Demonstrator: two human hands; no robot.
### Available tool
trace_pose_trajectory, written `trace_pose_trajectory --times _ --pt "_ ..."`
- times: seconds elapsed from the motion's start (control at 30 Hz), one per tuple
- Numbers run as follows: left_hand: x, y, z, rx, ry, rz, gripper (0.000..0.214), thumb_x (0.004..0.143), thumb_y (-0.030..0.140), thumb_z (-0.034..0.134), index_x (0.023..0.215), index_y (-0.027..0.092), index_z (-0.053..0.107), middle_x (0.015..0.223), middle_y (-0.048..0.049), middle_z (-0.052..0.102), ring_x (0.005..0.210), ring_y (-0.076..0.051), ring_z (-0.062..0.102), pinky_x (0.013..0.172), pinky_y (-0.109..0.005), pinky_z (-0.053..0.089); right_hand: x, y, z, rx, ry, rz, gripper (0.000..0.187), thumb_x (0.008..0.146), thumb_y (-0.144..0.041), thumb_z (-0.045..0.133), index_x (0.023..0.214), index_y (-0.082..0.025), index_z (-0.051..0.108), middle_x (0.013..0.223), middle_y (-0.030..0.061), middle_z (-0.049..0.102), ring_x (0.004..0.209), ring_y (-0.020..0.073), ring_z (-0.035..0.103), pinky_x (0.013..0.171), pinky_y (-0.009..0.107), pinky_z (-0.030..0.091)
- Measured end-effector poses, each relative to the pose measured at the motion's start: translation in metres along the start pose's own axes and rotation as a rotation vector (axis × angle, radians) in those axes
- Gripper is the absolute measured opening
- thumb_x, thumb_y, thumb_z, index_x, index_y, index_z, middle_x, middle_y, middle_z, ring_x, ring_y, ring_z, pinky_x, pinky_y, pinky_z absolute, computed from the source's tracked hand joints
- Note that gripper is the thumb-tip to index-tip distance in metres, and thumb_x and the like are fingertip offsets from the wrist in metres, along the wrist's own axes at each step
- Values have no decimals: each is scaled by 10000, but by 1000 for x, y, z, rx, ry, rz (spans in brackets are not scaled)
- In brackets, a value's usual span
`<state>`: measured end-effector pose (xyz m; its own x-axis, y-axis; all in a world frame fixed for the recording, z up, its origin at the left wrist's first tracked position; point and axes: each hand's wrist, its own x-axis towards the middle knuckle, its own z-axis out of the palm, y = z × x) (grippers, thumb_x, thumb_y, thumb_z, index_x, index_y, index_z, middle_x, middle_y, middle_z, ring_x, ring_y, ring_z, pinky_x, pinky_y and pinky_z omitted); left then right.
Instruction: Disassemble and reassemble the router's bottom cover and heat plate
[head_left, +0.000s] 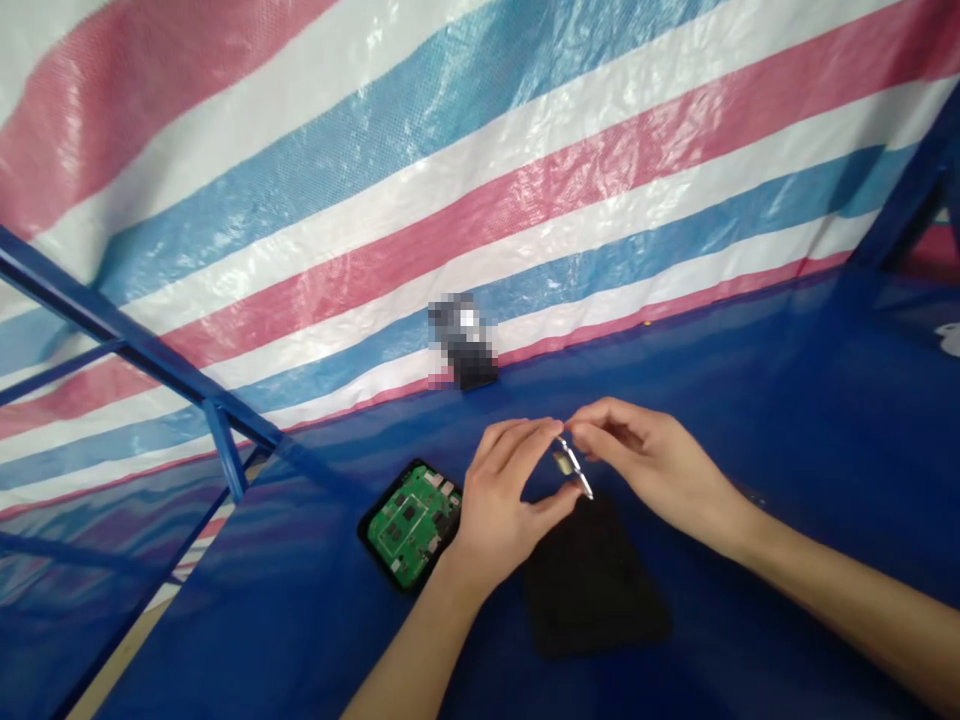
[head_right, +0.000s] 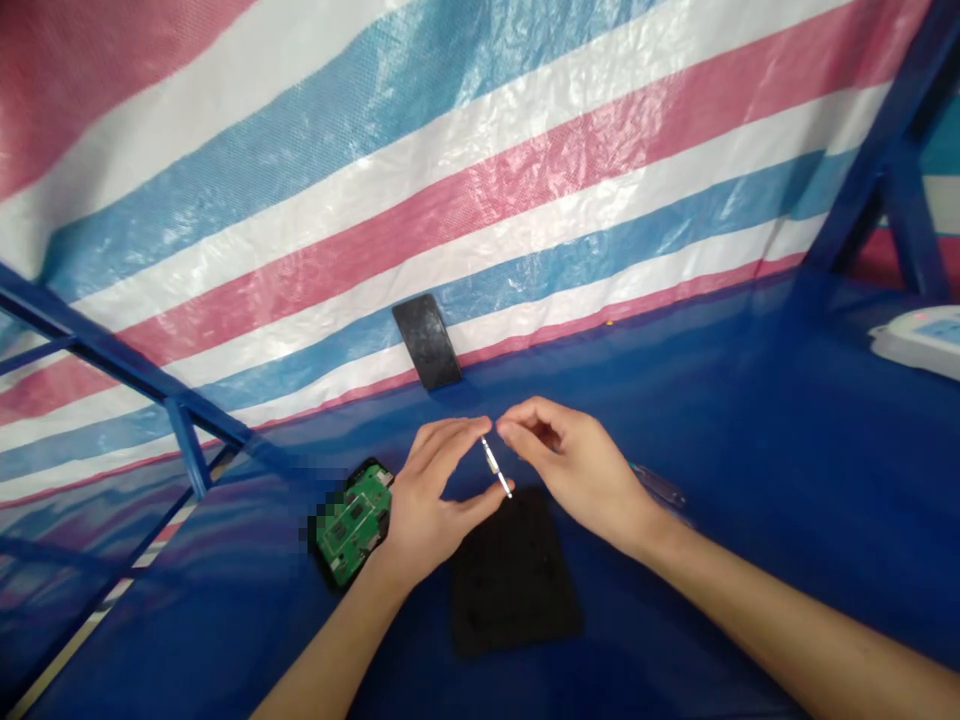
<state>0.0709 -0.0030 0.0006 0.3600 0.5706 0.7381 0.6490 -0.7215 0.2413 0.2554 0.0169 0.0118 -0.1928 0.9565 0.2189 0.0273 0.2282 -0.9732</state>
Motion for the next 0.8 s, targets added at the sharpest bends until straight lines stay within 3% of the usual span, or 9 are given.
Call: trace_pose_trajectory --times 0.1,0.2,0.57,0.7,0.8 --pt "-3 -2 3 61 3 -49 398 871 202 727 1253 222 617 1089 -75 678 1002 -241 628 878 -367 558 -2 -2 0 11 -42 -62 391 848 -587 635 773 -204 672 709 10 676 682 168 637 683 293 528" --pt "-4 -3 4 120 12 -83 457 839 176 728 1277 231 612 1051 -69 635 970 -250 608 828 -370 560 -1 1 1 -5 -74 -67 335 818 -539 686 830 -204 689 796 27 731 731 183 672 704 301 536" --pt "-3 -6 -1 175 15 -152 478 812 233 767 1251 260 582 1066 -51 581 971 -249 596 855 -390 539 7 7 -6 35 67 67 358 776 -542 719 831 -188 723 748 15 705 656 149 597 674 296 503" --pt "-2 -9 -4 155 11 -161 460 816 236 768 1241 253 594 1061 -53 574 967 -251 591 861 -402 532 10 7 -8 12 54 63 396 787 -569 699 841 -176 708 728 22 680 638 150 583 668 308 513" --pt "0 -9 -5 136 -11 -162 446 805 221 777 1220 245 615 1053 -53 587 974 -255 594 864 -396 526 8 8 -8 -20 11 -7 499 769 -541 719 1111 -180 667 828 29 673 693 170 621 701 331 553"
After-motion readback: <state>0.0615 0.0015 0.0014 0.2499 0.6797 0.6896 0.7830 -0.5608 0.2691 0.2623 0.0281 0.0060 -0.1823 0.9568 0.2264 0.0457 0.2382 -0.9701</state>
